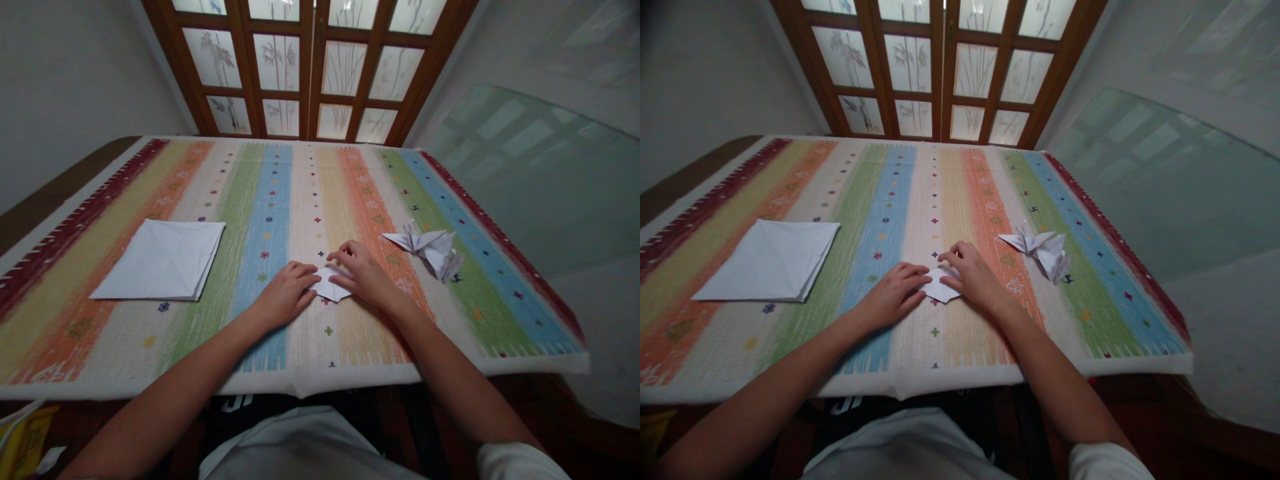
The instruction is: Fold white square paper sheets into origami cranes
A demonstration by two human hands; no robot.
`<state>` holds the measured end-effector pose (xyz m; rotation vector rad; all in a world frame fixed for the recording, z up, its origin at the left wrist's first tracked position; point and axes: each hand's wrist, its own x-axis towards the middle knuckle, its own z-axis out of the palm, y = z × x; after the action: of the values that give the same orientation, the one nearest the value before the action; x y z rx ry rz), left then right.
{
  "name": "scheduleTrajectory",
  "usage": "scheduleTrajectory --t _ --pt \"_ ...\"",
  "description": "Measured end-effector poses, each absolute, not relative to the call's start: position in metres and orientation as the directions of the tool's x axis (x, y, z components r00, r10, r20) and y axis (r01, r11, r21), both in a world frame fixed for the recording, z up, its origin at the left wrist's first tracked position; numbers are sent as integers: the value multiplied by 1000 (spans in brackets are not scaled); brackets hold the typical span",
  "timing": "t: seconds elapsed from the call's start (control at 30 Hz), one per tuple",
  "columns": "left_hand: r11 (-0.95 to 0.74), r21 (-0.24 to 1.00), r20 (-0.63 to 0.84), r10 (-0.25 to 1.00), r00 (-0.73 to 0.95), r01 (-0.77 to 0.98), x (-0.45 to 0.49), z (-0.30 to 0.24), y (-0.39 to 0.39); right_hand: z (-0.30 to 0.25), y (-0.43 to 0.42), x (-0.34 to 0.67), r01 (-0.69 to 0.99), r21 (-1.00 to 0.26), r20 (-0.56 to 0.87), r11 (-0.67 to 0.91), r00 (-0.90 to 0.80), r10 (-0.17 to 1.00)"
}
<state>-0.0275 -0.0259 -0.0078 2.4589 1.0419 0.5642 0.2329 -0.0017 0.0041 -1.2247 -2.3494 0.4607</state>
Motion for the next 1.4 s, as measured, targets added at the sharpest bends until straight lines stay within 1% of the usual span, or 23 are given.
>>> scheduleTrajectory --t 0.07,0.2,0.37,0.47,0.57,0.73,0.87,0.93,1.03,1.23,1.4 --pt "-633 496 194 748 634 595 -27 -9 -26 5 -3 232 643 -512 227 569 -538 812" --pt "-637 479 203 749 630 604 -26 -11 -27 13 -10 230 591 -581 116 560 -621 775" --pt "-616 519 212 764 609 593 -27 -9 -28 22 -18 231 641 -564 -10 521 -637 771" --pt "-620 518 202 758 620 590 -29 -6 -28 25 -21 231 687 -533 -42 494 -605 795" --pt "-639 505 192 739 646 580 -31 -5 -27 27 -24 228 701 -520 -27 488 -584 811" --pt "-620 544 203 751 629 565 -29 -6 -24 30 -24 226 688 -522 3 504 -589 808" --pt "-600 548 203 771 603 582 -28 -8 -20 24 -19 230 700 -594 8 395 -487 874" --pt "-590 539 197 782 592 600 -27 -8 -18 19 -18 232 681 -622 41 388 -466 884" --pt "-584 535 195 789 583 611 -26 -9 -17 13 -16 234 655 -627 74 422 -489 869" --pt "-575 559 209 795 570 598 -24 -11 -18 14 -10 235 606 -636 62 478 -577 815" --pt "-574 571 238 800 551 587 -24 -14 -16 15 -8 234 619 -623 44 478 -582 812"
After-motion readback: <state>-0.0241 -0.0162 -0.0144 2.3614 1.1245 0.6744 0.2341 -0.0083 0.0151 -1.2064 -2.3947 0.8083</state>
